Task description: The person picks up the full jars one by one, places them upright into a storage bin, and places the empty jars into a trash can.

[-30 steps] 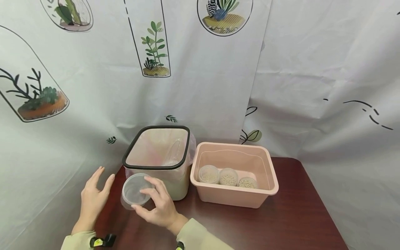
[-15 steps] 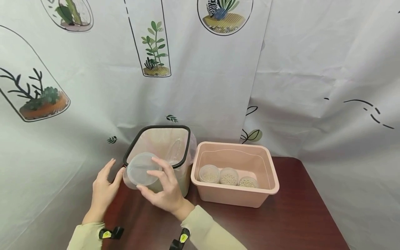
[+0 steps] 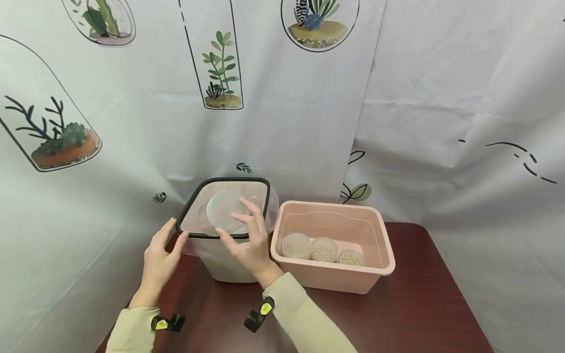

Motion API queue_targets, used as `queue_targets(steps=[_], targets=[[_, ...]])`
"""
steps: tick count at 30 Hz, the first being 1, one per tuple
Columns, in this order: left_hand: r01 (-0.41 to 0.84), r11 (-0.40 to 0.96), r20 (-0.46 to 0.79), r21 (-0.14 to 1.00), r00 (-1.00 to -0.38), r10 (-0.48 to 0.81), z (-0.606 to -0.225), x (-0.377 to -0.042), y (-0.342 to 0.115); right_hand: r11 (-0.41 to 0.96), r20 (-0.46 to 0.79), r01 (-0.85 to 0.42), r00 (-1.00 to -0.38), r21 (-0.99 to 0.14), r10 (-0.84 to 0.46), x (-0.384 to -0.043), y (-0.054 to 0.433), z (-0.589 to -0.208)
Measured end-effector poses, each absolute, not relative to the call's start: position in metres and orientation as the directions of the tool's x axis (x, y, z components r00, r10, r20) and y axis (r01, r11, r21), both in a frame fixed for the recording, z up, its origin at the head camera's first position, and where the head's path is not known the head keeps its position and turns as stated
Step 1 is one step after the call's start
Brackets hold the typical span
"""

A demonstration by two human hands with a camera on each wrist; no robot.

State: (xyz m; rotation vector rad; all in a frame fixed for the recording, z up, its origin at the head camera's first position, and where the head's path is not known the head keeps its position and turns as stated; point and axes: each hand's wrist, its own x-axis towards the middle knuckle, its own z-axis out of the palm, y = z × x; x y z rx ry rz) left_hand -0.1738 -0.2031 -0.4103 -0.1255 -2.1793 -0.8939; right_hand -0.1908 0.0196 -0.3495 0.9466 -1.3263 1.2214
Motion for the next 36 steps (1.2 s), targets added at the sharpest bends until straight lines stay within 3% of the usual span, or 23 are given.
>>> queue_targets(steps=[6,11,20,29,32,36], targets=[[0.386,0.75,0.711,0.537,-0.685,-0.157,-0.41,-0.179,-0.197,0.182,0.978,-0.961,-0.199,-0.208,0.067,-0.218,0.014,-0.374],[0.414,0.752,0.728,0.513,-0.674,-0.126,-0.411,-0.183,-0.192,0.231,0.961,-0.937,-0.276,-0.262,-0.031,-0.232,0.007,-0.378],[0.415,0.752,0.73,0.513,-0.672,-0.127,-0.413,-0.184,-0.189,0.442,0.876,-0.865,-0.386,-0.236,-0.289,-0.233,0.002,-0.376],[0.413,0.745,0.719,0.524,-0.684,-0.126,-0.413,-0.183,-0.19,0.52,0.753,-0.81,-0.516,-0.273,-0.408,-0.228,0.002,-0.374],[0.405,0.747,0.714,0.528,-0.688,-0.132,-0.414,-0.181,-0.19,0.514,0.746,-0.813,-0.517,-0.275,-0.419,-0.227,0.002,-0.374],[0.393,0.748,0.71,0.535,-0.688,-0.146,-0.414,-0.179,-0.191,0.463,0.789,-0.847,-0.464,-0.261,-0.403,-0.225,0.003,-0.376]])
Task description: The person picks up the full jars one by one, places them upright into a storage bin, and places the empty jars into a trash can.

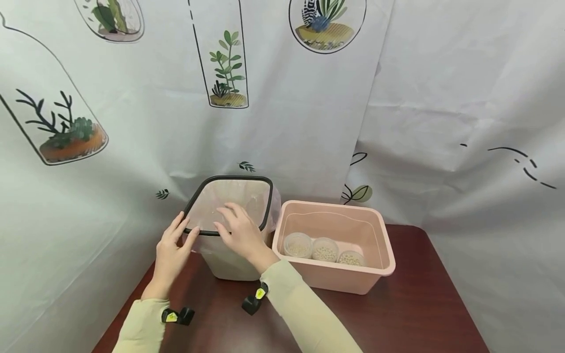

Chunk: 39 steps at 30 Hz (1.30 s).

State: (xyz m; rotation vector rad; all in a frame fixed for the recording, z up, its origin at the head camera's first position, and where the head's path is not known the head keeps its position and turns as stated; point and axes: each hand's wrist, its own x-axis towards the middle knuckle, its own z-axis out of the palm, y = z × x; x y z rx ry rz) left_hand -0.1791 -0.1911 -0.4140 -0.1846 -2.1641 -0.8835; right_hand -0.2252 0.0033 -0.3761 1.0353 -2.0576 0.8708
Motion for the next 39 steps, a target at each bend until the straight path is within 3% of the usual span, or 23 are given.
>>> queue_targets(steps=[11,24,29,35,39], targets=[[0.355,0.75,0.679,0.558,-0.715,-0.167,-0.412,-0.174,-0.191,0.35,0.897,-0.914,-0.319,-0.205,-0.306,-0.212,0.023,-0.382],[0.44,0.786,0.78,0.434,-0.62,-0.083,-0.402,-0.16,-0.173,0.405,0.907,-0.883,-0.351,-0.238,-0.232,-0.196,0.054,-0.394],[0.459,0.796,0.78,0.394,-0.625,-0.026,-0.4,-0.15,-0.168,0.437,0.931,-0.883,-0.29,-0.171,-0.223,-0.19,0.068,-0.398],[0.531,0.799,0.854,0.284,-0.518,0.041,-0.404,-0.143,-0.155,0.468,0.934,-0.882,-0.209,-0.053,-0.289,-0.179,0.08,-0.399],[0.571,0.799,0.891,0.187,-0.441,0.106,-0.407,-0.137,-0.141,0.489,0.93,-0.871,-0.216,-0.045,-0.298,-0.174,0.089,-0.401]])
